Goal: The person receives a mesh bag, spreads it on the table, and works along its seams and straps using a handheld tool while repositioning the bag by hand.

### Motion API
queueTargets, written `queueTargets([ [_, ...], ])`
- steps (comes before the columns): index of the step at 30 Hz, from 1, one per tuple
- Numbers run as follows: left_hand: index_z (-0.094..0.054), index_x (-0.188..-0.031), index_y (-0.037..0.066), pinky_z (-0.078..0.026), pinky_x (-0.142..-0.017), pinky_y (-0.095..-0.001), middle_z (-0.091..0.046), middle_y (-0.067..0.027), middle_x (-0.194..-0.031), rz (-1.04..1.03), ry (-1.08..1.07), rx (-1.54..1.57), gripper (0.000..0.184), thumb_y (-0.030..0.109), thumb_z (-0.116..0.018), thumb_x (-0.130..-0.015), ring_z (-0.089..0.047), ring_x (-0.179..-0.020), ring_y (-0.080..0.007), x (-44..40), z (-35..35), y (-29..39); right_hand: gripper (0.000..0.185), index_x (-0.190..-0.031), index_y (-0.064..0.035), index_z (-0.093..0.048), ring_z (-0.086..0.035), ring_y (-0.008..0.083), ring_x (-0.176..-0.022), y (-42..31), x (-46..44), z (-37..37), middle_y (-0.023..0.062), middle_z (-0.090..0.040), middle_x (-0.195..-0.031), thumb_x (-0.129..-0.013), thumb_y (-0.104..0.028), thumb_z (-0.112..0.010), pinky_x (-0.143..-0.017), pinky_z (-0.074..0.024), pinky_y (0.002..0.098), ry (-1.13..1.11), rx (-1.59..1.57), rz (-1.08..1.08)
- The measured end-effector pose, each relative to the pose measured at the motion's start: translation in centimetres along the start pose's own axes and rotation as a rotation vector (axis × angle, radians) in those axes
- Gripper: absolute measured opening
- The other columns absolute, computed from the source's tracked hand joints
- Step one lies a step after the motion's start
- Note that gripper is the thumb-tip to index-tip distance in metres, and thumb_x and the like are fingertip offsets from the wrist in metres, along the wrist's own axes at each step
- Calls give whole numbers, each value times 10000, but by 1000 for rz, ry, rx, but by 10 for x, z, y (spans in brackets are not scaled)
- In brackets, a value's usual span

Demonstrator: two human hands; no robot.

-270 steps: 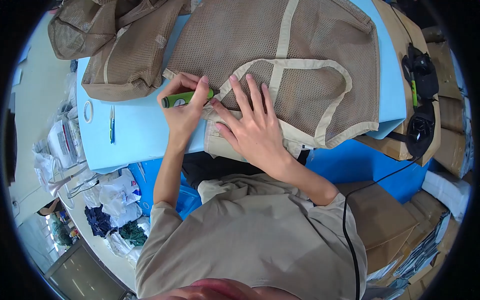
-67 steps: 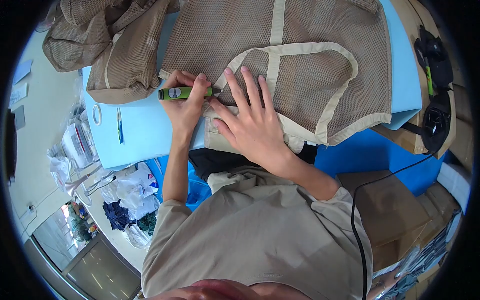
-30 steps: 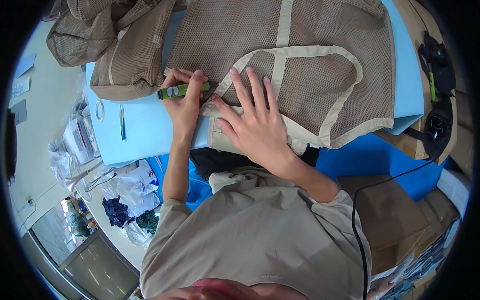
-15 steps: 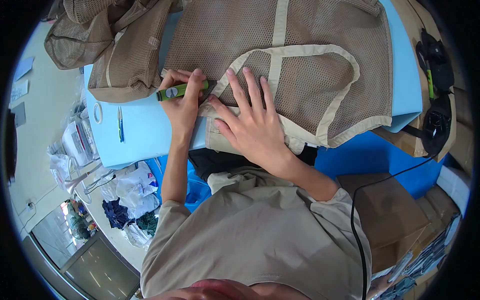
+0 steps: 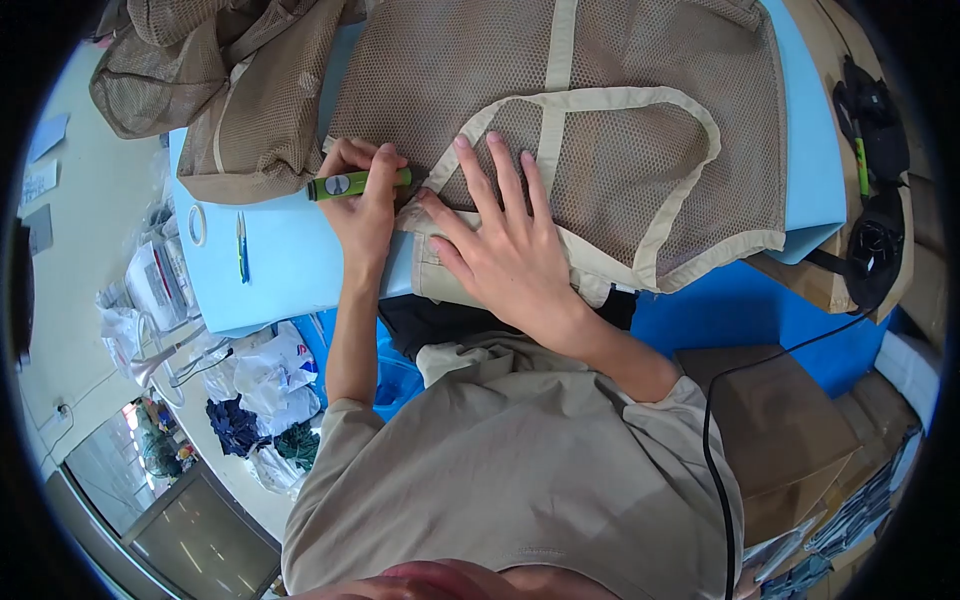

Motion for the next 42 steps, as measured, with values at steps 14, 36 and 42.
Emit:
queueTargets([
  [14, -581, -803, 24, -517, -660, -251, -706, -61, -805, -23, -8, -79, 266, 74, -782, -971, -665, -730, -98, -2, 0, -2, 427, -1372, -252, -745, -369, 468, -1549, 1, 0, -2, 226, -391, -1695, -993, -442, -689, -1246, -310, 635, 3, 10, 15],
  [36, -562, -802, 20, -521, -685, -260, -697, -77, -810, 0, -36, -80, 268, 42, -753, -989, -687, -767, -120, 0, 0, -1, 455, -1408, -256, -720, -365, 472, -1550, 1, 0, 1, 231, -370, -1703, -1003, -459, -667, -1260, -284, 623, -10, 38, 10],
  [42, -571, -795, 30, -491, -688, -253, -714, -64, -824, -59, -21, -133, 311, 116, -781, -1008, -639, -733, -100, 0, -3, 1, 465, -1382, -234, -723, -357, 472, -1547, 0, 1, 0, 218, -389, -1685, -956, -422, -722, -1259, -287, 635, 25, -25, -16],
])
Point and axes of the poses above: each hand's wrist, its own x-axis away from the middle knuckle, its own z-axis out of the back of the hand, y = z × x, the point moved 1 cm from there along -x, towards the middle knuckle
